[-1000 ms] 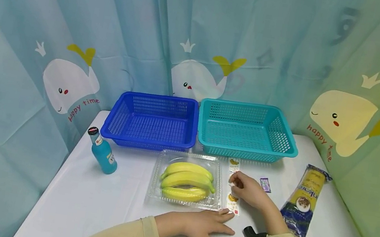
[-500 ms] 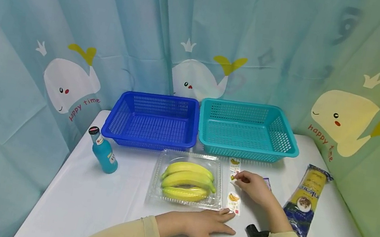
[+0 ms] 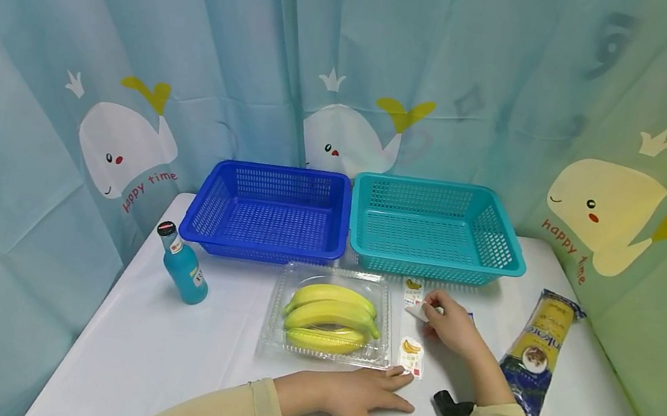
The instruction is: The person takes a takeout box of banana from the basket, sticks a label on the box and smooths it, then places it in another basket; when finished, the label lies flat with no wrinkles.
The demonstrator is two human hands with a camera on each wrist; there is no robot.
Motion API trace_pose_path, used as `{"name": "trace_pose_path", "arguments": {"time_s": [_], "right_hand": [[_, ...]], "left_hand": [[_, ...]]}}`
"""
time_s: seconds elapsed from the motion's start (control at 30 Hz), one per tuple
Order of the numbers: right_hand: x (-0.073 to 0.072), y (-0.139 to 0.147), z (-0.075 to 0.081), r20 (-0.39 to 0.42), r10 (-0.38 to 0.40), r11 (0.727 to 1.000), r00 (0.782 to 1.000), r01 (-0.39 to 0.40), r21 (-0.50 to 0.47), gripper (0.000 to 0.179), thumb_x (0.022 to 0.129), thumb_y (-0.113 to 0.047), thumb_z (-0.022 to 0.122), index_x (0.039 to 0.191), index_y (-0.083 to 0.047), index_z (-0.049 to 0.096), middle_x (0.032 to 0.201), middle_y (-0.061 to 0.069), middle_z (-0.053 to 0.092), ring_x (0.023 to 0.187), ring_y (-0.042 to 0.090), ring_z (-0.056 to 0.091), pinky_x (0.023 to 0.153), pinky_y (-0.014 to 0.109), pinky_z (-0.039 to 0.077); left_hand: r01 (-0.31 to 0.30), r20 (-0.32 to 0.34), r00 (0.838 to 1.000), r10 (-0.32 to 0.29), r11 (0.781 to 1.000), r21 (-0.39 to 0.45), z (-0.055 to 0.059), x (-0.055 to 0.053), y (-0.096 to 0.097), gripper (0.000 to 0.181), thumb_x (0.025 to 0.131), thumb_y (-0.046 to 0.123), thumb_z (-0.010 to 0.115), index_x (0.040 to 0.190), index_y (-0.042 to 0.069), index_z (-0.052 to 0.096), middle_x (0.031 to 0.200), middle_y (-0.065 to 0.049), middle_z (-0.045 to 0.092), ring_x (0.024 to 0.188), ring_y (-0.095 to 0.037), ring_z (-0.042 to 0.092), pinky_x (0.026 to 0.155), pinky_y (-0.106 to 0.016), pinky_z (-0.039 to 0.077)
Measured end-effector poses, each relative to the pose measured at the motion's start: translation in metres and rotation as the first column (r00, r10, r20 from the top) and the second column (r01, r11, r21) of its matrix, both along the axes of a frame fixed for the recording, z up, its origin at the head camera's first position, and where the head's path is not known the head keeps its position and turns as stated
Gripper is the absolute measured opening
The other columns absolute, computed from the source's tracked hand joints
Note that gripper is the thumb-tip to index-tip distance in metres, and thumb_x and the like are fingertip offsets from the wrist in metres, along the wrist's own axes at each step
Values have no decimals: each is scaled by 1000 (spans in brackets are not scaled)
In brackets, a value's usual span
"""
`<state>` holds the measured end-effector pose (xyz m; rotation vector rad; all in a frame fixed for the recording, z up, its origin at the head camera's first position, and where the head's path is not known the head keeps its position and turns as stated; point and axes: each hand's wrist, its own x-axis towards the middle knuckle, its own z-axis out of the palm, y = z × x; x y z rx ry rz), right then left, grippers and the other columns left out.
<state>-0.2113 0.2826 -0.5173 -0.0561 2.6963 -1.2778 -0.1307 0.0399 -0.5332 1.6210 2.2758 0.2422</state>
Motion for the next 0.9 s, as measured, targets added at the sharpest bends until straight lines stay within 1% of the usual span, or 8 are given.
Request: {"name": "trace_pose_path", "arguments": {"time_s": [0.13,0.23,0.3,0.4,0.57,0.67,0.83,0.9], "right_hand": [[0,-2,2,44,-51,996,998,54,-73,17,103,-17,47,109,-2,49,94,19,67,69,19,70,59,34,60],[0,-3,4,61,-62,993,996,68,-99,17,102,-17,48,109,-2,49,93,22,69,72,20,70,61,35,61],[0,-2,5,55,-63,993,996,68,-101,17,101,-16,49,108,-1,50,93,21,69,73,20,71,63,35,61],[1,0,6,9,-62,997,998,62,-51,16,100,-16,51,104,-1,53,91,19,69,77,18,68,64,31,58],[-1,4,7,-91,-65,996,994,70,53,15,98,-19,56,98,-4,59,84,12,69,75,15,60,64,26,46],[-2,5,8,-110,-66,995,992,73,65,17,98,-21,58,98,-5,62,86,10,70,78,14,60,69,26,46],[-2,6,9,-105,-84,993,991,92,74,38,103,-36,50,104,-3,69,92,11,73,86,19,65,75,29,47],[-1,6,10,-115,-87,993,990,96,74,44,104,-39,46,106,-2,70,93,13,74,88,21,65,75,31,47]], "left_hand": [[-7,-9,1000,7,1000,-6,0,0,0,53,101,55,40,150,35,41,167,0,13,154,-21,8,125,-29,17],[-6,-14,1000,6,1000,-2,-1,0,0,52,101,54,41,150,35,41,167,-1,14,154,-21,9,124,-29,17],[-3,-19,1000,3,1000,-1,-1,0,0,53,101,55,41,150,35,41,167,-1,14,154,-21,9,124,-29,17],[-1,-9,1000,1,1000,-4,-3,0,0,52,102,55,40,150,35,41,167,0,13,154,-20,7,124,-28,17],[-13,26,1000,13,1000,-8,-3,-1,1,52,102,55,39,151,37,39,167,3,10,154,-17,5,124,-27,15],[-24,51,998,23,1000,16,-3,-2,0,51,102,53,39,150,36,40,167,3,9,154,-18,6,124,-27,15],[-46,120,992,36,996,80,-3,-3,-2,48,104,49,39,149,34,43,167,5,11,154,-16,7,124,-25,13],[-38,123,992,25,994,101,-2,-3,-3,47,104,47,39,148,33,44,167,5,13,154,-16,8,124,-25,13]]}}
